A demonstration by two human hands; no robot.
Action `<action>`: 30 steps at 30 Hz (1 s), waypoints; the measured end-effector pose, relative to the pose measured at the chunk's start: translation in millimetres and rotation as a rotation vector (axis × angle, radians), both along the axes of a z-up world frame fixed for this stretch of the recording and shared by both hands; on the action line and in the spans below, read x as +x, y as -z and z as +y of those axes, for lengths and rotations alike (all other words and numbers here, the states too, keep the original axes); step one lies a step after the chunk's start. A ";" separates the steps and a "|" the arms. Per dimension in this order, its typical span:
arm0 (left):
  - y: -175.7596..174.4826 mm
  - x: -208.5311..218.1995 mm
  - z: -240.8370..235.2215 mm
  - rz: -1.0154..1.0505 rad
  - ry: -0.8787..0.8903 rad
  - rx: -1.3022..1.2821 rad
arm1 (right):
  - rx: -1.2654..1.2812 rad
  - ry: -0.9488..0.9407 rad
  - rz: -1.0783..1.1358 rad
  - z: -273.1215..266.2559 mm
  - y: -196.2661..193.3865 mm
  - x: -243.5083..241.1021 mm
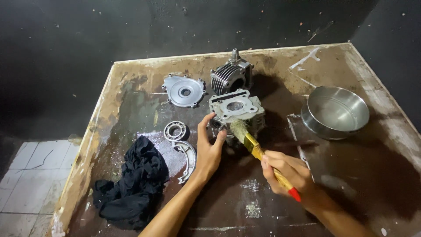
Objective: Cleaning motorcycle engine cylinder heads and related metal components using a paintbrush and solvent on a workbench.
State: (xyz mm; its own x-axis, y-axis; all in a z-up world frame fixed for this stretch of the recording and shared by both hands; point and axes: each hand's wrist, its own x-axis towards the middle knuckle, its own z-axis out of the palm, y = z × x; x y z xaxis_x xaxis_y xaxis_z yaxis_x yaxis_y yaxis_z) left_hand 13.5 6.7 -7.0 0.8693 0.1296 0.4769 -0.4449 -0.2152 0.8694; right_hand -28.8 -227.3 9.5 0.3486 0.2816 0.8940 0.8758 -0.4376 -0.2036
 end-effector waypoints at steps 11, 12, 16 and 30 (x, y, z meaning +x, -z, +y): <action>-9.5 -1.8 -0.9 0.036 -0.011 0.040 | 0.149 -0.141 0.152 -10.2 0.3 -1.2; -14.2 -4.2 -1.7 0.077 -0.005 0.035 | 0.205 -0.062 0.188 -16.4 8.4 -0.1; -7.7 -1.5 -2.0 0.013 -0.017 0.058 | 0.046 0.066 0.099 0.2 -22.5 -11.1; -2.4 1.6 -1.9 0.013 -0.022 0.031 | 0.254 0.032 0.211 12.6 -36.2 -17.6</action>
